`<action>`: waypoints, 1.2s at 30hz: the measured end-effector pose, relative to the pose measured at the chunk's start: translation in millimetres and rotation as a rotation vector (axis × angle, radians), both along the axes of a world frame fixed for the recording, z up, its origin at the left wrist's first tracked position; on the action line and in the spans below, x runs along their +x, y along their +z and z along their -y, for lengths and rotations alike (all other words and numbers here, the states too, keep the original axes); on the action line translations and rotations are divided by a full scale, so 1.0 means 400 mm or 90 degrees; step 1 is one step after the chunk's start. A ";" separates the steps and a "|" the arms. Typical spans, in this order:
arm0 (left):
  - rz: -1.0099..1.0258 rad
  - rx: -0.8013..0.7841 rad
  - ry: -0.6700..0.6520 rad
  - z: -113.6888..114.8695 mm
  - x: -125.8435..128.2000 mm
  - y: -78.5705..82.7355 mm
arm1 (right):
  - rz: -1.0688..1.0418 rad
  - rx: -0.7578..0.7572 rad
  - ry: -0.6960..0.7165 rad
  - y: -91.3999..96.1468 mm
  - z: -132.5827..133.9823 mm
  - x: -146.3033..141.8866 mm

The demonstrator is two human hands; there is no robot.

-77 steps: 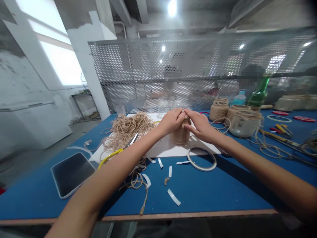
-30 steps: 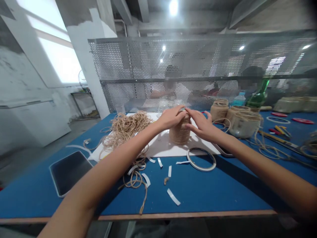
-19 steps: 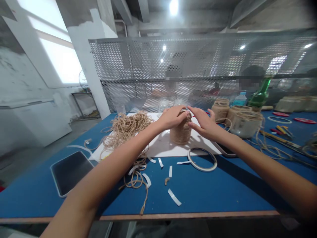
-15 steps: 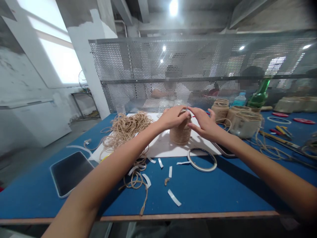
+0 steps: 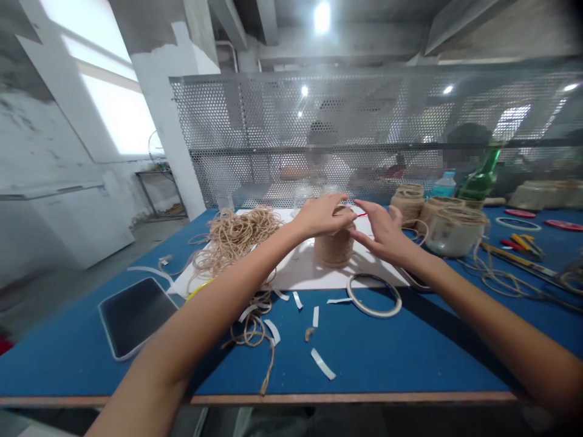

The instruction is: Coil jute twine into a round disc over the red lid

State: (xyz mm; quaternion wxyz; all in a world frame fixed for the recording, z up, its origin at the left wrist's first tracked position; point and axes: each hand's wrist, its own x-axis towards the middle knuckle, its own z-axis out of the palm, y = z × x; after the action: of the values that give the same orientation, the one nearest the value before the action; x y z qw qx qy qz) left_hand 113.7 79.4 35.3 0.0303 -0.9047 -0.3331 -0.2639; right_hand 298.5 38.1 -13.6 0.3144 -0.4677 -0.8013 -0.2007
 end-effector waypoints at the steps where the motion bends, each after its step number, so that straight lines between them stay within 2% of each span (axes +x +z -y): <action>1: -0.003 -0.001 0.002 0.000 -0.002 0.000 | -0.002 0.000 0.000 -0.001 0.000 0.001; 9: -0.040 -0.049 -0.022 -0.006 -0.013 0.010 | 0.026 0.001 0.002 0.005 0.013 0.006; 19: -0.095 -0.122 -0.059 -0.040 0.013 0.041 | 0.042 0.004 -0.016 0.002 0.011 0.030; 22: -0.108 -0.131 -0.080 -0.047 0.020 0.048 | 0.035 0.001 -0.021 0.002 0.011 0.038; 36: -0.126 -0.140 -0.075 -0.056 0.026 0.055 | 0.038 -0.006 -0.033 0.004 0.010 0.053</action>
State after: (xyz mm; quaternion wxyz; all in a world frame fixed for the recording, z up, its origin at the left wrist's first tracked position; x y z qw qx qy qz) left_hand 124.0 101.8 57.2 -0.0514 -0.9421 -0.3018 -0.1368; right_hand 319.6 34.1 -12.2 0.2825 -0.4837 -0.7990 -0.2187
